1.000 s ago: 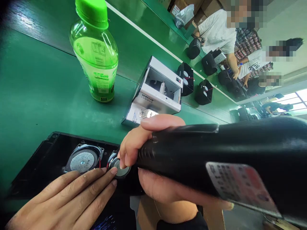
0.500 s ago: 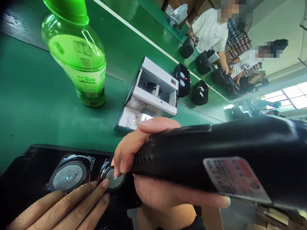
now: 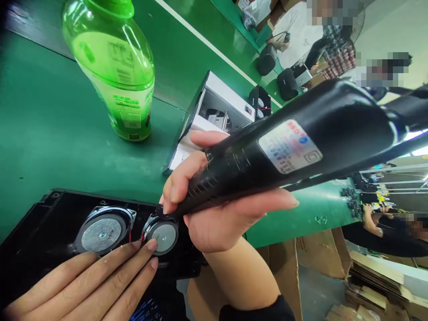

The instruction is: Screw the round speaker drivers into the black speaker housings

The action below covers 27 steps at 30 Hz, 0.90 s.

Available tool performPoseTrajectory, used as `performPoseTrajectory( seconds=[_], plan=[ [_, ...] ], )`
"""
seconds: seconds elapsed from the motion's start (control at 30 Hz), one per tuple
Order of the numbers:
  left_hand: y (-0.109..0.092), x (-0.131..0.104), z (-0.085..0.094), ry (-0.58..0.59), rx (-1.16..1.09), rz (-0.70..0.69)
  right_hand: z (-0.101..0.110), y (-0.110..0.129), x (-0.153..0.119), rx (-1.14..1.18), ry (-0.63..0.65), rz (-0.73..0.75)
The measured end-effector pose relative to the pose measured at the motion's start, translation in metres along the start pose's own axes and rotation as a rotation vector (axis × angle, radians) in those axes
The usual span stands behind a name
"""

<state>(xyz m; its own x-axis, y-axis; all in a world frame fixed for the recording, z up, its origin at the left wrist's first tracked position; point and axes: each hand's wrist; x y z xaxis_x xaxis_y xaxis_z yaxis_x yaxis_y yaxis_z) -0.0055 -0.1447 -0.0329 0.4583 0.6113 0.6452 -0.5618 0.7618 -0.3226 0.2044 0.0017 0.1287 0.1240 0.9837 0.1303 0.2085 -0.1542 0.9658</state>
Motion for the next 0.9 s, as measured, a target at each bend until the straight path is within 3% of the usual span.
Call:
performPoseTrajectory(
  seconds=[0.2,0.33,0.5,0.9],
  plan=[
    [-0.002,0.006,-0.002,-0.043,-0.054,0.03,0.013,0.004,-0.008,-0.009,0.273,-0.053],
    [-0.003,0.01,-0.003,-0.079,-0.046,0.018,0.021,0.001,-0.015,0.08,0.188,0.018],
    [-0.003,0.011,-0.004,-0.087,-0.03,0.02,0.025,0.003,-0.018,0.047,0.237,0.023],
    [-0.003,0.016,-0.003,-0.094,-0.01,0.021,0.026,0.002,-0.017,0.048,0.208,0.045]
  ],
)
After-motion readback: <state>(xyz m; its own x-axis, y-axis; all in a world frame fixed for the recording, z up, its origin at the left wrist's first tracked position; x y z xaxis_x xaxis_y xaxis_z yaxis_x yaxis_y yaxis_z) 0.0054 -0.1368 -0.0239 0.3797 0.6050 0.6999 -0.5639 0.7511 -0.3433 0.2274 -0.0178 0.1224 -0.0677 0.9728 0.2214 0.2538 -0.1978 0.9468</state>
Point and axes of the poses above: each hand's wrist, its own x-axis towards the middle knuckle, its own z-axis out of the back of the hand, y = z × x, and after that the axes turned 1 degree about -y, right-handed
